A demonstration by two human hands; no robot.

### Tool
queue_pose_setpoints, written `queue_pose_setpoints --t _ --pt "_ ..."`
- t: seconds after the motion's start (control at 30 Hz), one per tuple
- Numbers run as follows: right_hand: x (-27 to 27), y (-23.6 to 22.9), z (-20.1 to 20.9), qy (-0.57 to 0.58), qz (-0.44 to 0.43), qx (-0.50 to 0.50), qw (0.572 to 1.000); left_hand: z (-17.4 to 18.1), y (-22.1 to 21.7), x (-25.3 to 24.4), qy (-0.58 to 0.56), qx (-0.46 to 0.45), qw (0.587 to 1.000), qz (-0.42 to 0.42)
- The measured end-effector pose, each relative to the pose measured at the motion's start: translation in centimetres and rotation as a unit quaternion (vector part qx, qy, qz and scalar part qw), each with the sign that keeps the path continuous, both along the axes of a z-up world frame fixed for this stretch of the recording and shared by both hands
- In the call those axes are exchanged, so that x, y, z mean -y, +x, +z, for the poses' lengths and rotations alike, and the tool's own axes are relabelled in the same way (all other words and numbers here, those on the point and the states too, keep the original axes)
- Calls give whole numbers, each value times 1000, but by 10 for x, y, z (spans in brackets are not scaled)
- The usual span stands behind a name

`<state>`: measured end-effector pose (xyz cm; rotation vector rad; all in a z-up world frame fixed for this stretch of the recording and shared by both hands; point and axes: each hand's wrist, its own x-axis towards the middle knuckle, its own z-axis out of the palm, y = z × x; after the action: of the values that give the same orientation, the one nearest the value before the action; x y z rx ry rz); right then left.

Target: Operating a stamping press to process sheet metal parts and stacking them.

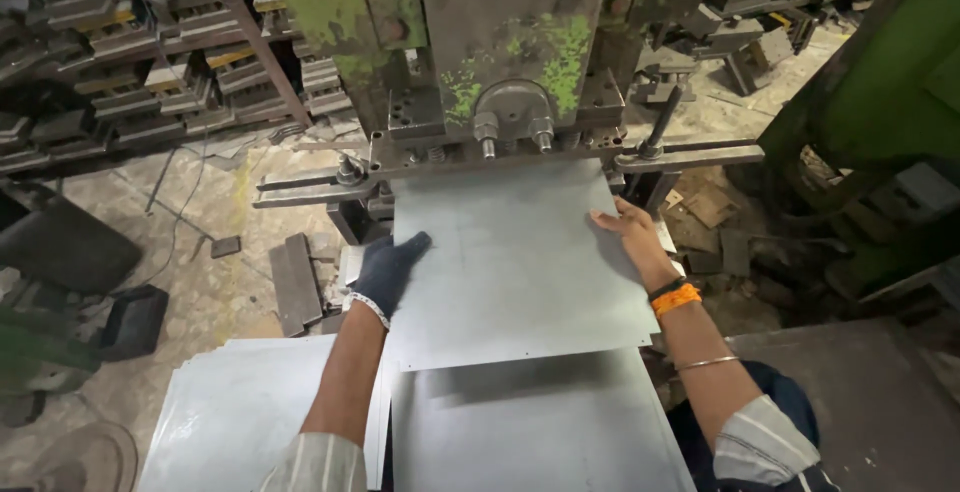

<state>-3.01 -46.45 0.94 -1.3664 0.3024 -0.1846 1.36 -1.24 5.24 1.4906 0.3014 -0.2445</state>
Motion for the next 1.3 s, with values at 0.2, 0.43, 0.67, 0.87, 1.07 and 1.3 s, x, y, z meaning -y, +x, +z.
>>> queue_pose_setpoints --t 0.2,0.43,0.67,0.87,1.07,1.3 --pt "-18 -16 33 -3 -2 -19 1000 4 -4 8 -23 -6 1000 16" --pt "-4 -13 24 -11 -14 -17 1000 22 -12 10 -70 -23 997 31" --pt "-7 -7 19 -12 -10 -39 999 23 -15 10 -73 -18 996 41" --pt "-26 -17 43 10 -7 -23 1000 25 -10 16 -74 -9 996 40" --pt "-53 -46 85 -37 -10 -20 999 14 -15 14 -111 17 993 24" --pt "-58 -128 64 -52 -1 -125 991 -11 -86 -15 -91 -55 994 4"
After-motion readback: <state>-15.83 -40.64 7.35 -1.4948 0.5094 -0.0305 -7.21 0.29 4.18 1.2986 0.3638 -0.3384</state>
